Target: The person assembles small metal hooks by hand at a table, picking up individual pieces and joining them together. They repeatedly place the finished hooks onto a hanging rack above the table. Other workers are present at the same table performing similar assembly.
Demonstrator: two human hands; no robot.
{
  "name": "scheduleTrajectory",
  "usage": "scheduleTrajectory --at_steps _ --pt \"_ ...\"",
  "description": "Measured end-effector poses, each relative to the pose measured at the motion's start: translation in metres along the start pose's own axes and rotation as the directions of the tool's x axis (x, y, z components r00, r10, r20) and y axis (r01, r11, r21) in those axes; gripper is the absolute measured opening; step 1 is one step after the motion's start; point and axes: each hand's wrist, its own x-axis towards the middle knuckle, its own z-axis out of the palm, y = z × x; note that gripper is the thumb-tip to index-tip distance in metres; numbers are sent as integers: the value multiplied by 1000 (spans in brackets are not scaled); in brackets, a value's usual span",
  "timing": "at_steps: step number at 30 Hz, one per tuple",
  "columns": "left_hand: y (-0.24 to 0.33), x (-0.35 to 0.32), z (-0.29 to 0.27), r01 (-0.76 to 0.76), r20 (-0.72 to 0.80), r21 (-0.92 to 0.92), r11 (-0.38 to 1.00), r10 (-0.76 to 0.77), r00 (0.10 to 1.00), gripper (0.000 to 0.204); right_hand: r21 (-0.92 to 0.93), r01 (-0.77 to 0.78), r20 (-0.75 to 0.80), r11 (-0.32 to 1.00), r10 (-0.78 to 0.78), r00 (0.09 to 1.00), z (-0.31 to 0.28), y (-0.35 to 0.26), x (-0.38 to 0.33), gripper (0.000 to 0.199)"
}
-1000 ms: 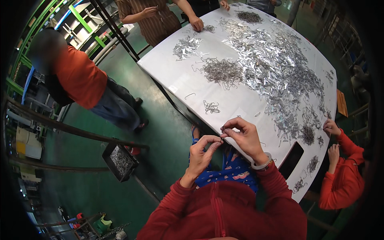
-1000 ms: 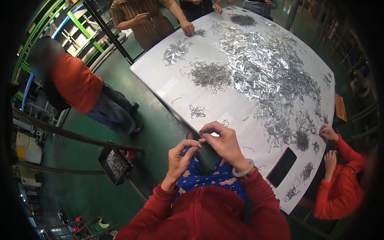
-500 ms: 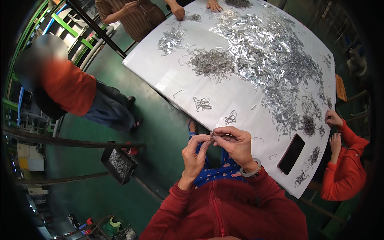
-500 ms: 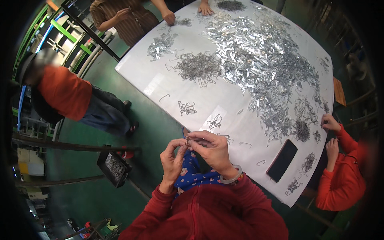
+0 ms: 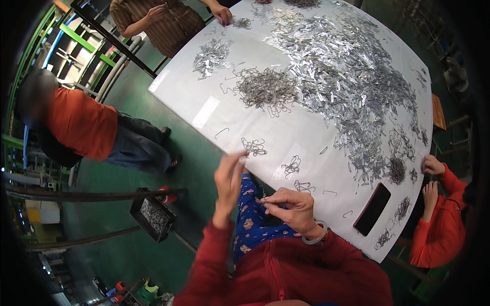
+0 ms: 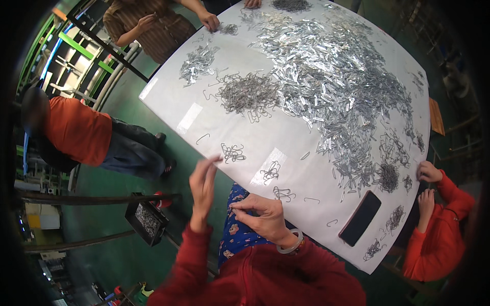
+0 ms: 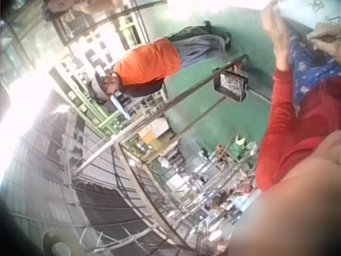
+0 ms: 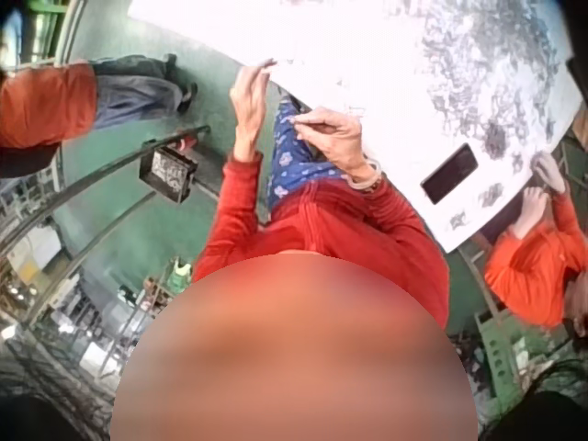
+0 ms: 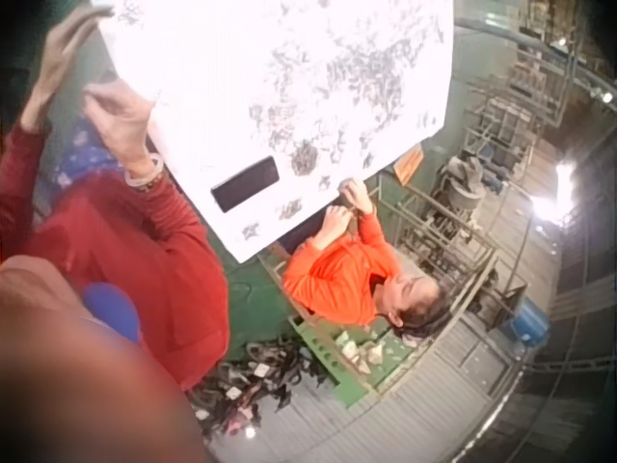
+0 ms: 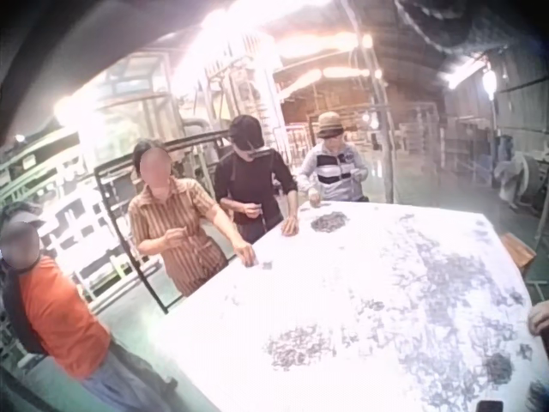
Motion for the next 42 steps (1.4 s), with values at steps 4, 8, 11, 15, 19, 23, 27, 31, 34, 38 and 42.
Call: scheduleTrajectory --at_steps 4,8,11,15,19,23,27,31,34,38,42 --pt "-48 123 41 -492 316 415 765 386 867 19 19 -32 27 999 32 999 5 -3 3 19" --pt "-76 183 65 -757 604 540 368 456 653 12 41 -60 42 997 58 997 10 -9 -3 20" --pt "-76 180 67 -810 688 487 327 427 587 7 -7 -5 30 1000 5 1000 12 -7 -5 19" --pt "-55 153 55 -721 586 518 460 423 691 9 -19 56 33 998 -55 998 19 -8 -5 20" --pt "-21 108 29 -398 245 292 870 334 910 9 -37 77 24 996 -76 997 24 -14 -9 20" --pt "20 41 -4 -268 87 117 956 259 962 11 -45 46 -23 998 -47 999 28 -12 -14 18" --pt "66 -27 -39 -48 81 -104 993 56 995 12 -20 12 -80 1000 -14 997 31 -6 -17 18" --pt "91 -62 -48 -174 54 -86 981 179 982 13 -15 52 -106 999 -53 993 34 -7 -19 19" --pt "93 -69 -40 -189 46 -34 981 191 981 14 -7 156 -108 988 -156 982 37 -10 -21 18" --pt "90 -72 -29 -211 -42 7 977 211 976 14 -129 185 -78 974 -196 978 35 -15 -24 22" --pt "91 -73 -18 -155 -42 -110 982 151 988 12 -305 275 -55 912 -305 951 29 -19 -25 27"
